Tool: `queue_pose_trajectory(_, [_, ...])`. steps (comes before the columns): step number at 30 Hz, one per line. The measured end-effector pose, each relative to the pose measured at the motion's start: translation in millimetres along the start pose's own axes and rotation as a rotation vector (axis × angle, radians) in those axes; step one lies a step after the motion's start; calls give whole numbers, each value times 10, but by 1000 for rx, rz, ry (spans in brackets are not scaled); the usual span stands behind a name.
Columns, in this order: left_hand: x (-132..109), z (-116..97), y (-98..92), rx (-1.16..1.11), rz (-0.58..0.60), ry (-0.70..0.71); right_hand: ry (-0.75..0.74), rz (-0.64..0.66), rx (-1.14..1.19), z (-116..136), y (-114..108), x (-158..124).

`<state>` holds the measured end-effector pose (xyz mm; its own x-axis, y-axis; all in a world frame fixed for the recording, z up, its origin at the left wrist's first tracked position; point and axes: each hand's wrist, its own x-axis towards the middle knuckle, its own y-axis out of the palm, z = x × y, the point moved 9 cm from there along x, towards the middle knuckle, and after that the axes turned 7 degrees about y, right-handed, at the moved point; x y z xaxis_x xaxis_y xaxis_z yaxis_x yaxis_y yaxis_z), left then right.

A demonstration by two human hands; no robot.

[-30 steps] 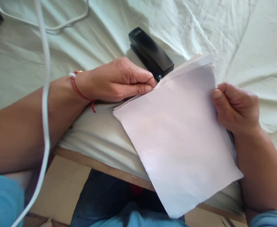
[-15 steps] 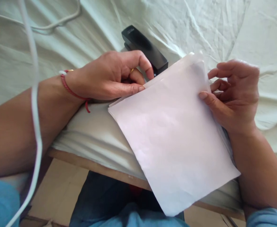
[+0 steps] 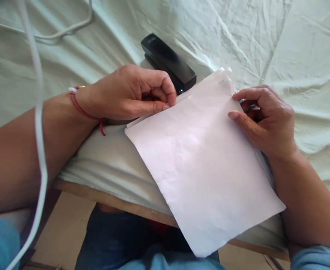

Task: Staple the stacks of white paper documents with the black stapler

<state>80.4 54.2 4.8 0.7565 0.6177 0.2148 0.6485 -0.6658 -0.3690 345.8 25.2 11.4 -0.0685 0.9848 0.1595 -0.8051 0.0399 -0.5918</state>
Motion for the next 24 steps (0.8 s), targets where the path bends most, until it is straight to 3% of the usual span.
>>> queue_pose_trajectory(15, [26, -1, -1, 48, 30, 48, -78, -40, -88, 45, -32, 54])
queue_pose_trajectory(24, [8, 42, -23, 23, -7, -16, 43, 15, -111, 39, 21, 57])
